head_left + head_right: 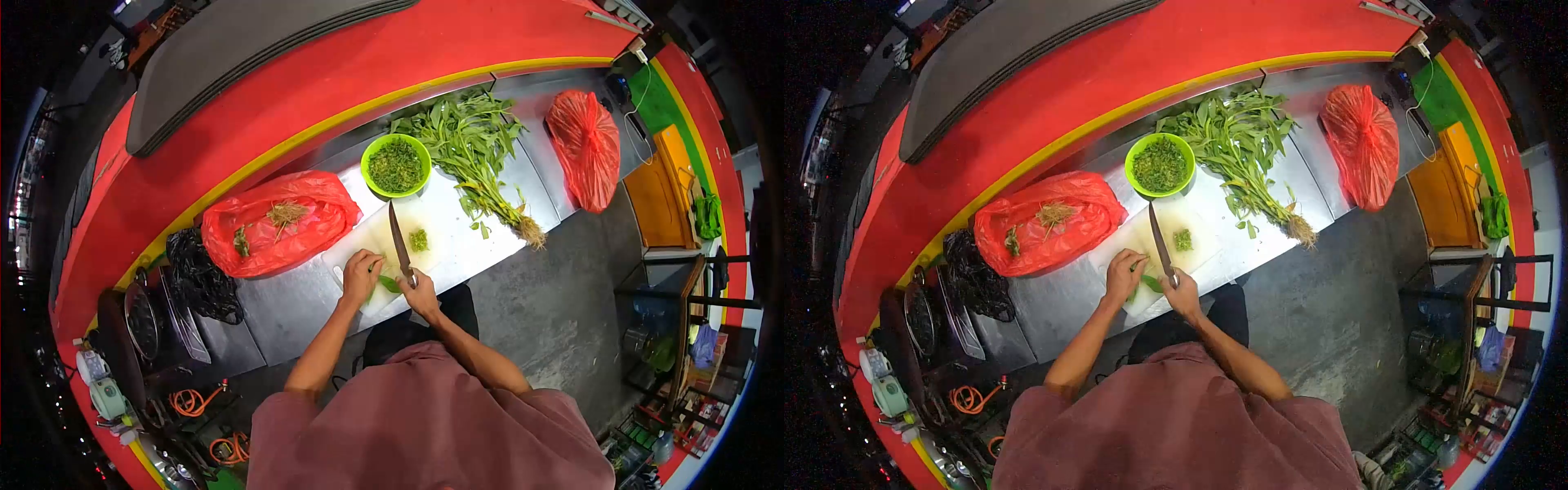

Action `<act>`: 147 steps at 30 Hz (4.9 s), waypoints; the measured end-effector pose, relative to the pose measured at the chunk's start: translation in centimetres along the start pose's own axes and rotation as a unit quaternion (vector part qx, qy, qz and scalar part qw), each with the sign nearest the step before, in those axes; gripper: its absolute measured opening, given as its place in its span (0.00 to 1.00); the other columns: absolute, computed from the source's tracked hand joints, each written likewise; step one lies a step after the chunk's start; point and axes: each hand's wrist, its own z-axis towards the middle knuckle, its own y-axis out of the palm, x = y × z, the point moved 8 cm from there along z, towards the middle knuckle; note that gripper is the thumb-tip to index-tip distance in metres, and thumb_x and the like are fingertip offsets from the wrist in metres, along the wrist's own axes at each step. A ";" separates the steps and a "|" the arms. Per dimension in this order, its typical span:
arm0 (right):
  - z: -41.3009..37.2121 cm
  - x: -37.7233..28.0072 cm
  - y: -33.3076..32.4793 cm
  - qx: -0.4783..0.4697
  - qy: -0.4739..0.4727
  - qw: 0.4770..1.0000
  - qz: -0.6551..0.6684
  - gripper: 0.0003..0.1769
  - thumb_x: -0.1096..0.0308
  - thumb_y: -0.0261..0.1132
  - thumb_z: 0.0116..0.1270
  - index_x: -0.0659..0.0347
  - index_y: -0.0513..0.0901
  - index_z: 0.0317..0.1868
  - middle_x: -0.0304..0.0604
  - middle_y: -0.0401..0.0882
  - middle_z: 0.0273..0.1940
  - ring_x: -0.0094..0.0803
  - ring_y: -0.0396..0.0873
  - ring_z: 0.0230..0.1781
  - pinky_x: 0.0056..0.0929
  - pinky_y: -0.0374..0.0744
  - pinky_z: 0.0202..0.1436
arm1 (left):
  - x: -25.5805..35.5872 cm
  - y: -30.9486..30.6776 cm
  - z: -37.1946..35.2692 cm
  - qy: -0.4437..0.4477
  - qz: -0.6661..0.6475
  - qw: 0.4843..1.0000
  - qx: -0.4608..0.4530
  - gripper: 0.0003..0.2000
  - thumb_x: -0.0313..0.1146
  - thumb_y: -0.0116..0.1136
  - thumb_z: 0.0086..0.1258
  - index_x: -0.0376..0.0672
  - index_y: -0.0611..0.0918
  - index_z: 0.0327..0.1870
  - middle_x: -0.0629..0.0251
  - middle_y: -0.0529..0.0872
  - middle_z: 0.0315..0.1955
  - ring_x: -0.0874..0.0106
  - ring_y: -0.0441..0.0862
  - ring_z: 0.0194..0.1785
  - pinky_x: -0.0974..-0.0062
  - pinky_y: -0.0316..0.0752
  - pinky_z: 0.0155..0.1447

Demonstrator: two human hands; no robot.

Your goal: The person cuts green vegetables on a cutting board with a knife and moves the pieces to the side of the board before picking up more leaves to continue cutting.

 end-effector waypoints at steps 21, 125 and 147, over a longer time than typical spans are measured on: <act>0.9 0.1 3.8 -0.156 0.080 0.969 0.174 0.16 0.65 0.68 0.77 0.57 0.80 0.61 0.28 0.66 0.19 0.18 0.62 0.13 0.26 0.59 0.17 | 0.0 0.2 0.6 0.026 0.000 0.997 -0.070 0.06 0.29 0.68 0.68 0.35 0.90 0.40 0.54 0.87 0.37 0.54 0.85 0.43 0.58 0.79 0.51; -3.2 -1.6 -5.0 -0.088 -0.112 0.984 -0.106 0.18 0.57 0.59 0.81 0.55 0.82 0.62 0.64 0.86 0.38 0.62 0.86 0.41 0.51 0.81 0.46 | 2.4 2.0 -1.5 -0.001 0.059 0.998 0.014 0.07 0.27 0.67 0.68 0.38 0.91 0.43 0.57 0.89 0.39 0.56 0.86 0.47 0.62 0.78 0.55; -1.7 -2.0 -4.4 -0.100 -0.101 0.978 -0.155 0.19 0.57 0.62 0.80 0.57 0.84 0.63 0.61 0.89 0.42 0.56 0.88 0.44 0.45 0.83 0.50 | 2.2 2.3 -1.8 0.021 0.050 0.998 0.035 0.05 0.28 0.69 0.66 0.39 0.90 0.40 0.59 0.87 0.38 0.56 0.84 0.45 0.59 0.77 0.53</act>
